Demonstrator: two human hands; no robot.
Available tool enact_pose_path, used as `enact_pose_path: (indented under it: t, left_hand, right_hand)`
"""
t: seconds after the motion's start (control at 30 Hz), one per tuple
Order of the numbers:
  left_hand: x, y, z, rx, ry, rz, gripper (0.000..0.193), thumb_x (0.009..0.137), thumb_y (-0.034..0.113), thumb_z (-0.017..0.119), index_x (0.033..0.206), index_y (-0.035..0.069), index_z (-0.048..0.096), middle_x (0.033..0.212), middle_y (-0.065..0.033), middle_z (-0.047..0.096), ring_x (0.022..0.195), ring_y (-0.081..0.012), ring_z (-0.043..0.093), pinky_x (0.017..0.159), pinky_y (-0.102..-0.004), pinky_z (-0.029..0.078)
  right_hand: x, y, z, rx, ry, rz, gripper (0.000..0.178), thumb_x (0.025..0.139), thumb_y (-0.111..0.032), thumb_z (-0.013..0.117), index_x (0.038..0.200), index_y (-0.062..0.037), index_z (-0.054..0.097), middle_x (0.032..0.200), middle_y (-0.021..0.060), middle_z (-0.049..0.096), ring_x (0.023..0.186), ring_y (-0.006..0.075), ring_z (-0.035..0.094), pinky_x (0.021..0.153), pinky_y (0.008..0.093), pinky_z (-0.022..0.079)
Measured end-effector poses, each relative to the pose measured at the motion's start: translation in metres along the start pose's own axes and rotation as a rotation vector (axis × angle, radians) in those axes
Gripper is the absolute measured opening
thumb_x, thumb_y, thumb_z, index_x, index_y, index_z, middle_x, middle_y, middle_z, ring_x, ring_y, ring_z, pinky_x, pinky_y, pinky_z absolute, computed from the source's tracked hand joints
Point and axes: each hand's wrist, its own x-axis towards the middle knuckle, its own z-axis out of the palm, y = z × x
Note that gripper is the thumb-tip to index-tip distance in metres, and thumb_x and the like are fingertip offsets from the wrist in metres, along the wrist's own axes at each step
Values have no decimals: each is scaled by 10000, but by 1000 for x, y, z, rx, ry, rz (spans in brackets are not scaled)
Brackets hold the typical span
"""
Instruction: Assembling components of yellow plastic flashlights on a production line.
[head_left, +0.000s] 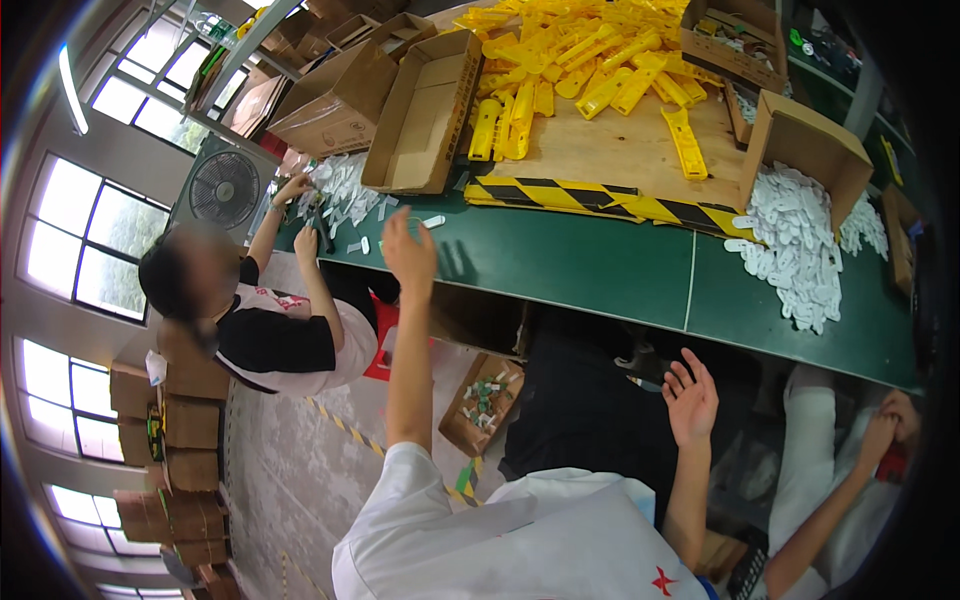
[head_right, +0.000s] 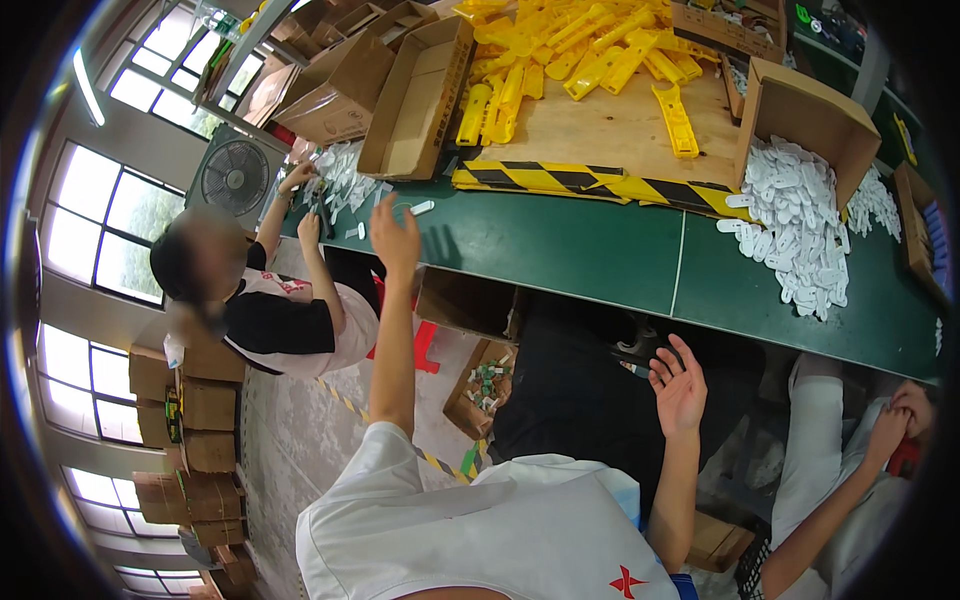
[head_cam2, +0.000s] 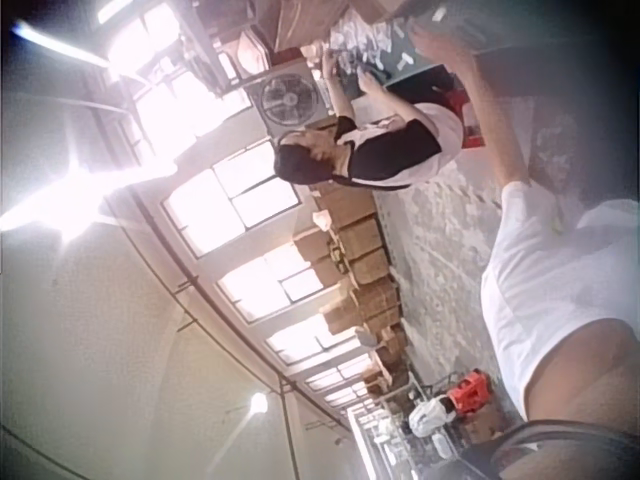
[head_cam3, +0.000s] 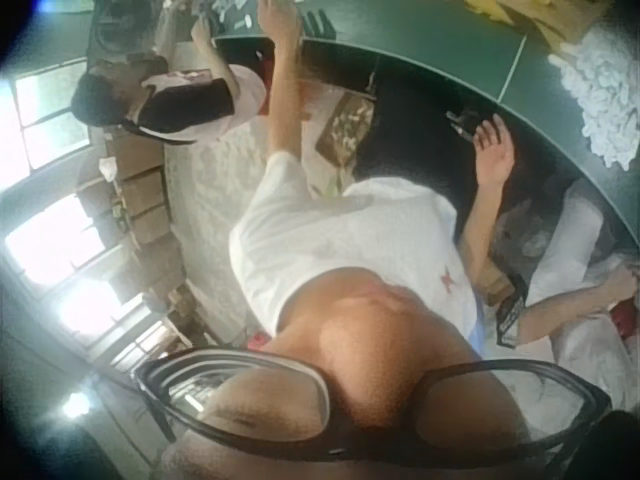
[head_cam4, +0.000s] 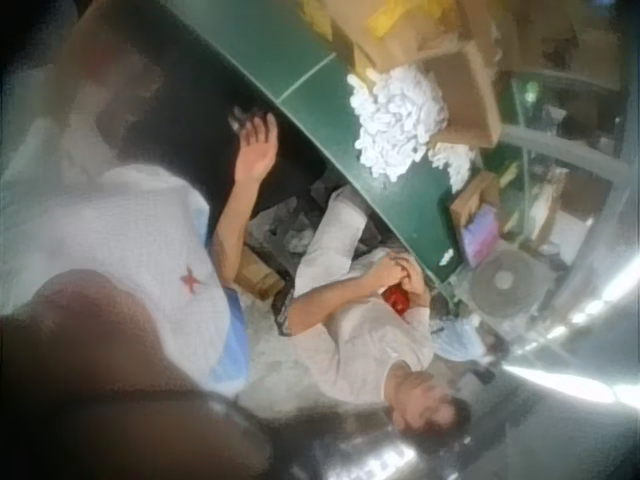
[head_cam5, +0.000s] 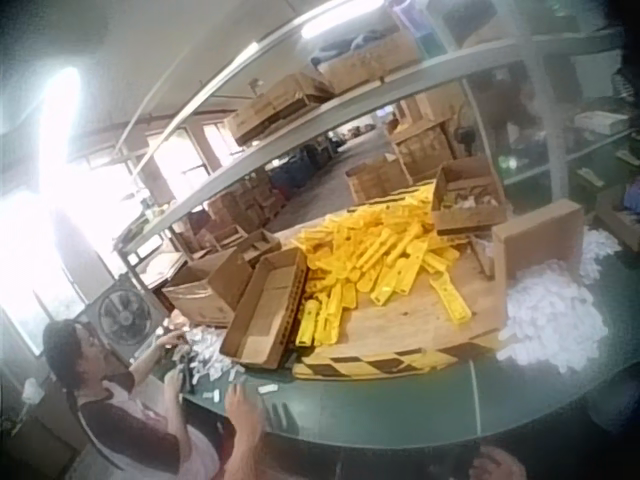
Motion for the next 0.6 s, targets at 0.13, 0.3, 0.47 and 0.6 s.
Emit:
enact_pose_path:
  t: [0.13, 0.3, 0.47, 0.6]
  left_hand:
    - [-6, -109, -3, 384, -52, -153, 301, 841, 121, 664, 1122, 14, 651, 1078, -193, 675, 1029, -389, 621, 915, -461, 481]
    - [-32, -117, -14, 91, -232, -131, 353, 797, 61, 705, 1141, 19, 637, 1024, -197, 686, 943, -364, 660, 838, -431, 518]
    - [-32, -10, -24, -430, -229, -252, 410, 819, -13, 716, 1213, 29, 611, 1036, -129, 679, 865, -189, 679, 780, -287, 532]
    - [-31, 103, -69, -1007, -333, -247, 436, 849, -89, 684, 1256, 5, 558, 1090, -109, 648, 947, -129, 644, 804, -256, 517]
  right_hand:
    - [6, 7, -9, 133, -17, 114, 470, 1010, -362, 492, 1362, -53, 524, 1094, 62, 645, 983, 164, 620, 847, 294, 493]
    - [6, 15, 1, 69, 17, 115, 424, 1010, -327, 503, 1324, -46, 549, 1059, 60, 657, 942, 155, 635, 817, 286, 507]
    - [-1, 8, 39, -259, -36, -18, 375, 1003, -235, 531, 1287, 8, 555, 1041, 89, 671, 927, 151, 651, 844, 271, 512]
    - [9, -19, 91, -688, -208, -331, 376, 929, -147, 643, 1271, -7, 573, 1076, 96, 670, 994, 184, 650, 912, 296, 498]
